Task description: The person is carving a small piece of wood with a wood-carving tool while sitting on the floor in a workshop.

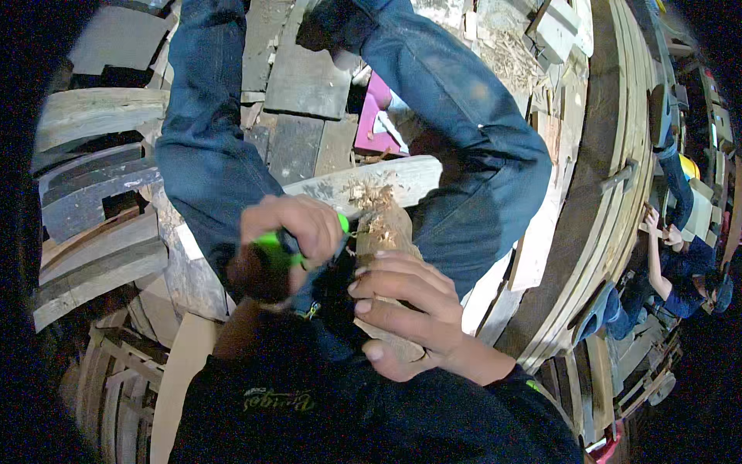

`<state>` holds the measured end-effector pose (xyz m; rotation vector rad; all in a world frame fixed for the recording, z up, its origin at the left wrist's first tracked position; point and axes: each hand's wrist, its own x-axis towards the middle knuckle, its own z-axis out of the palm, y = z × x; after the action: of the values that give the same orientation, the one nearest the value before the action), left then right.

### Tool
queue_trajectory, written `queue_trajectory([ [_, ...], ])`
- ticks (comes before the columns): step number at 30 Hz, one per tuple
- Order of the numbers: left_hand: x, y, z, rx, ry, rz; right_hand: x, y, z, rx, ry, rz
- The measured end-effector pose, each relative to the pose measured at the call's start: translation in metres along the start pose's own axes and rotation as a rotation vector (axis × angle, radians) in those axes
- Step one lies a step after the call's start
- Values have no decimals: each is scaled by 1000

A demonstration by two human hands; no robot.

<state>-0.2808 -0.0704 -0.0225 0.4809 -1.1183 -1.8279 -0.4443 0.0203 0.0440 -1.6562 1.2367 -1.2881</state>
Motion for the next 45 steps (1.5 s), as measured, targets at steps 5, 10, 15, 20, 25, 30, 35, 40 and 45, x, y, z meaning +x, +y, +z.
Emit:
queue_trajectory([
  [5,-10,20,-10,-319,290,25,0,-9,-4,17,-56,27],
  [10,8,2,0,-159,-297,147,-1,-3,1,28,10,13],
  [15,-1,12,-11,-225,-55,76,-1,-5,1,19,-1,18],
  [20,1,24,9,-72,-175,21,3,-10,2,-16,-56,23],
  [25,-4,2,9,-34,8,103,-2,-4,3,4,23,30],
  [30,-19,50,-30,134,-278,-137,1,-16,3,29,-95,31],
  [35,-8,4,15,8,4,110,-1,-3,7,47,68,25],
  [40,1,17,4,-243,148,58,-3,-7,3,11,-27,39],
  [45,0,13,1,114,-227,41,-3,-9,4,-8,-20,51],
])
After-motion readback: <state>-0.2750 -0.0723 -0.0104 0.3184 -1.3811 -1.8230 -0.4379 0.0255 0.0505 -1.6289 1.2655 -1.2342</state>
